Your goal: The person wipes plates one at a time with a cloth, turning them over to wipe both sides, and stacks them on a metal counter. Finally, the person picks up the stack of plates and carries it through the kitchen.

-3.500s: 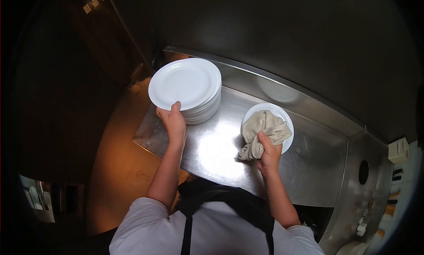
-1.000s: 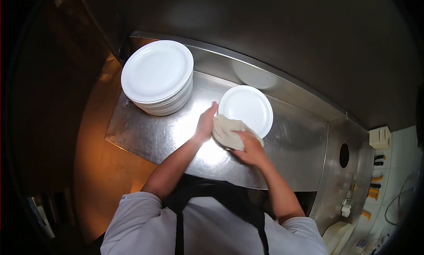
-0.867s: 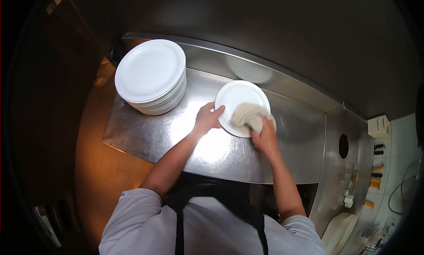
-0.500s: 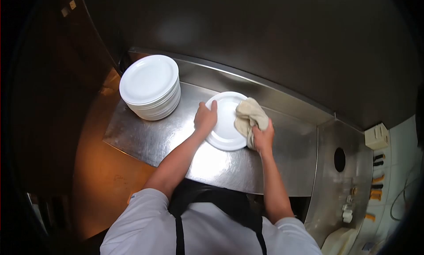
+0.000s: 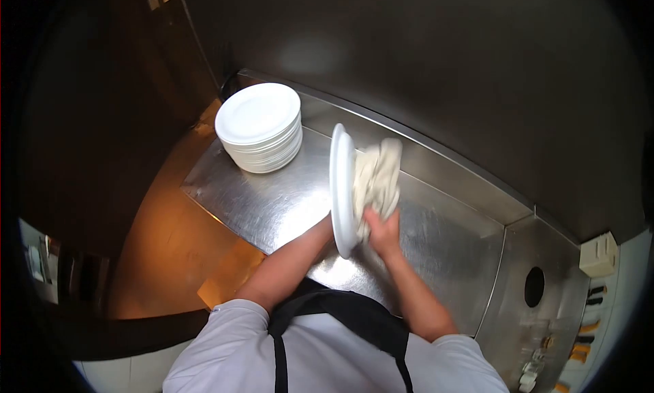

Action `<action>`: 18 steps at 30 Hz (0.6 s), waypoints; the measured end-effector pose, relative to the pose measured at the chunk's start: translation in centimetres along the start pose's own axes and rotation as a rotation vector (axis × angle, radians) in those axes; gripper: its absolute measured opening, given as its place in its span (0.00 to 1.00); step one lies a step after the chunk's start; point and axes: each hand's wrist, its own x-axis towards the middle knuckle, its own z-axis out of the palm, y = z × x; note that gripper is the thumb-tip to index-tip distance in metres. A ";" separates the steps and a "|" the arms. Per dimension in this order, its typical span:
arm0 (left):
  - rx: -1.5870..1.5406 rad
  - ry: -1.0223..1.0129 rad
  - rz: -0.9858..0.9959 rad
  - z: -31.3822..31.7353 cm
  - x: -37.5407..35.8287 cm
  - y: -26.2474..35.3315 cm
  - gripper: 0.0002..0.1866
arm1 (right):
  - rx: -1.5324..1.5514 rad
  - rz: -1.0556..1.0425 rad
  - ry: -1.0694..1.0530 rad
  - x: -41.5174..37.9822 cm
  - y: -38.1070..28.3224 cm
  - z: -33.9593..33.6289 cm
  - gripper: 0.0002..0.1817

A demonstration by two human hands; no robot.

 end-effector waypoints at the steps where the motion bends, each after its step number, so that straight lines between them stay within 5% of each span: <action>1: -0.002 -0.023 -0.035 -1.5 0.2 -0.3 0.29 | -0.012 -0.024 -0.048 -2.4 0.3 0.4 0.30; 5: -0.016 -0.032 -0.093 -3.9 -0.7 0.7 0.29 | -0.422 -0.521 -0.297 -2.2 -4.4 1.3 0.36; 8: -0.010 0.069 -0.061 -1.3 -2.0 1.6 0.28 | -0.054 -0.081 -0.312 4.5 -6.6 0.8 0.20; 11: -0.002 0.105 -0.069 -1.1 -2.9 2.0 0.28 | -0.050 -0.021 -0.091 1.3 -2.2 0.7 0.22; 13: 0.004 0.080 -0.099 -2.9 -2.9 2.0 0.28 | 0.001 0.005 -0.204 -3.2 -0.4 0.3 0.29; 16: 0.010 0.020 -0.145 -5.6 -2.0 2.0 0.28 | -0.188 -0.364 -0.426 -6.3 -2.7 1.1 0.37; 18: 0.004 0.017 -0.163 -5.7 -2.0 2.2 0.28 | -0.394 -0.766 -0.385 -4.0 -5.9 1.5 0.37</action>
